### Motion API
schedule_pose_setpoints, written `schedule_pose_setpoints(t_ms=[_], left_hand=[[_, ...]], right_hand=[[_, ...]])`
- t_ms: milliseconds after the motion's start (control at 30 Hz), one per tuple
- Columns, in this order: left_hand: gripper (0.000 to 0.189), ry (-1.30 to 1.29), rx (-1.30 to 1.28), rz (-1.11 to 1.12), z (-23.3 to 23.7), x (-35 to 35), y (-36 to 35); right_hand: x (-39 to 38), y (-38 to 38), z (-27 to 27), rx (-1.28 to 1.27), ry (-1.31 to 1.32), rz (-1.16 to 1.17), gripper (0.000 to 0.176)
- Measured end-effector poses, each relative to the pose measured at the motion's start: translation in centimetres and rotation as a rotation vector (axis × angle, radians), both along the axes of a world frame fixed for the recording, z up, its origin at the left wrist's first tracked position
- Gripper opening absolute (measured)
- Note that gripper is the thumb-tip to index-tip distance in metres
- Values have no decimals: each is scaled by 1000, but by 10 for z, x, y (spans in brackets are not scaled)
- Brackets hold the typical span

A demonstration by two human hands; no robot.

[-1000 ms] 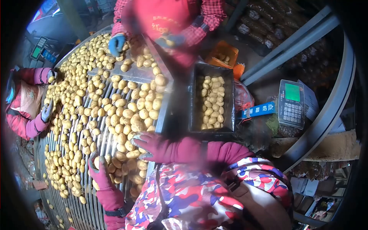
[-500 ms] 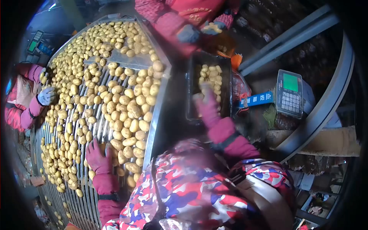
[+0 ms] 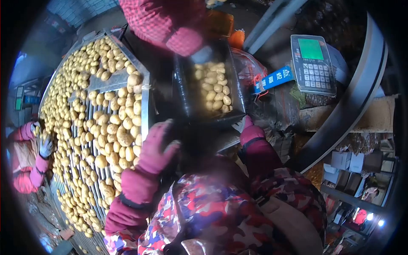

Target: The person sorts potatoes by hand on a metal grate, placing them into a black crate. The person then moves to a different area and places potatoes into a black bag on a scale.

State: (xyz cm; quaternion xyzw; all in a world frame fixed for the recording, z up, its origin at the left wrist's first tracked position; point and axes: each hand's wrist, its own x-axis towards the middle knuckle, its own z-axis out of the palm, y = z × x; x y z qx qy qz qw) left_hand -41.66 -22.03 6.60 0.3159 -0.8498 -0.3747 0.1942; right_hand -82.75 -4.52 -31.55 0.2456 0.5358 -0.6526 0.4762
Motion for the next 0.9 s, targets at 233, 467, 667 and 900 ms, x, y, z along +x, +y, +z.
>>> schedule_pose_setpoints(t_ms=[233, 467, 667, 900], left_hand=[[85, -337, 76, -271, -81, -92, 1], [88, -517, 152, -362, -129, -138, 2], [90, -518, 153, -404, -136, -134, 2], [96, -510, 79, -424, -141, -134, 6]], right_hand=[[6, -26, 9, -34, -49, 49, 32], [-3, 3, 73, -92, -81, 141, 18], [-18, 21, 215, -578, -4, 102, 15], [-44, 2, 347, -467, 408, 368, 18]])
